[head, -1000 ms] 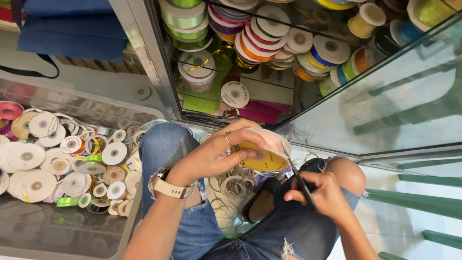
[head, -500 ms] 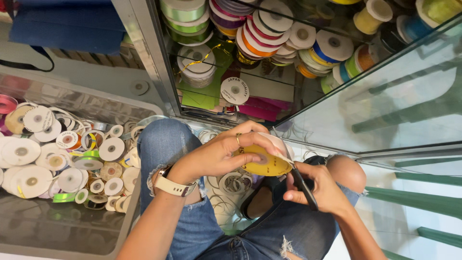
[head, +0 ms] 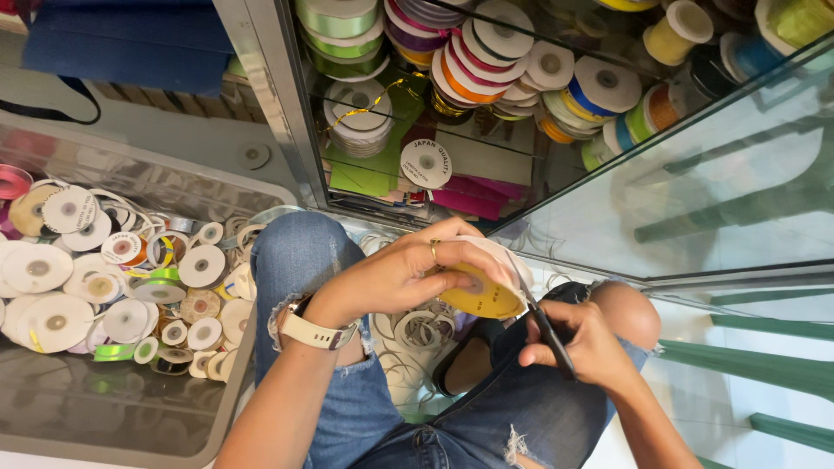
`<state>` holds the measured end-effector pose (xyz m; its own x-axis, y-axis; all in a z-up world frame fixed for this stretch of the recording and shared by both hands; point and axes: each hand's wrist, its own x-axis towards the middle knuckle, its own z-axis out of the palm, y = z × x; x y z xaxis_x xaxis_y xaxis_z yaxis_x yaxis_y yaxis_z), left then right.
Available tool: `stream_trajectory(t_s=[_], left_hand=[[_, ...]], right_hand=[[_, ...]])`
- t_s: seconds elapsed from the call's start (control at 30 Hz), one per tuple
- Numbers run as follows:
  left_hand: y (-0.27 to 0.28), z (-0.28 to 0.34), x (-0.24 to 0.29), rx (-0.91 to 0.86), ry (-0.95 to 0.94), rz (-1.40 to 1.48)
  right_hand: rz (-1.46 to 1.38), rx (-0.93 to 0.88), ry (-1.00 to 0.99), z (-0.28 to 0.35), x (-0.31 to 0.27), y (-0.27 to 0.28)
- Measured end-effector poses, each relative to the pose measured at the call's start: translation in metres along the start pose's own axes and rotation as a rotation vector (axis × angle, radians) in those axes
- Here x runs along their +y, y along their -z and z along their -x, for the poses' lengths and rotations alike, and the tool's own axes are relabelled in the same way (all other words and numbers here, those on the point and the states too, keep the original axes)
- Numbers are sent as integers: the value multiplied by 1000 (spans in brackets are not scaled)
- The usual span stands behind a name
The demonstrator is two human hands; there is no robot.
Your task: The person sits on the floor and uses scissors to cut the paper labels off spools of ribbon. They remove the label from a white spool, then a yellow spool, and place the trimmed spools into a nearby bin.
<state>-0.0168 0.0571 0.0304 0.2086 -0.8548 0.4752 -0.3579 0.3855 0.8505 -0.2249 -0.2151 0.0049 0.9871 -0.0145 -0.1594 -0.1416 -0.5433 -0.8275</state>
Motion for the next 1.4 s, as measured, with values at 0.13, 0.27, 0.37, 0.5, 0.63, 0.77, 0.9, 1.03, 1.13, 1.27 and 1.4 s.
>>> stream_trajectory(t_s=[0.13, 0.27, 0.37, 0.5, 0.63, 0.77, 0.9, 1.03, 1.13, 1.27, 1.4], left_hand=[[1, -2, 2, -22, -16, -17], [2, -6, 9, -19, 60, 2], [1, -9, 12, 63, 196, -4], [-5, -9, 9, 282, 395, 238], [-17, -5, -5, 329, 251, 257], [-18, -3, -4, 345, 98, 248], [-20, -3, -6, 337, 155, 234], [-15, -8, 11, 311, 157, 182], [-15, -7, 11, 321, 173, 237], [-16, -2, 1, 327, 93, 135], [-15, -1, 2, 249, -1, 161]], right_hand=[[-18, -47, -25, 7, 7, 8], [17, -74, -64, 12, 14, 10], [-20, -50, -55, 10, 5, 6], [2, 97, -52, 6, -3, -2], [58, 208, 16, 2, -15, -9], [30, 273, -12, 0, -10, -11], [37, 264, -25, 1, -9, -12], [33, 270, -32, 1, -12, -12], [31, 273, -45, 1, -14, -14], [18, 273, -8, 1, -15, -16], [43, 187, 65, 0, -39, -14]])
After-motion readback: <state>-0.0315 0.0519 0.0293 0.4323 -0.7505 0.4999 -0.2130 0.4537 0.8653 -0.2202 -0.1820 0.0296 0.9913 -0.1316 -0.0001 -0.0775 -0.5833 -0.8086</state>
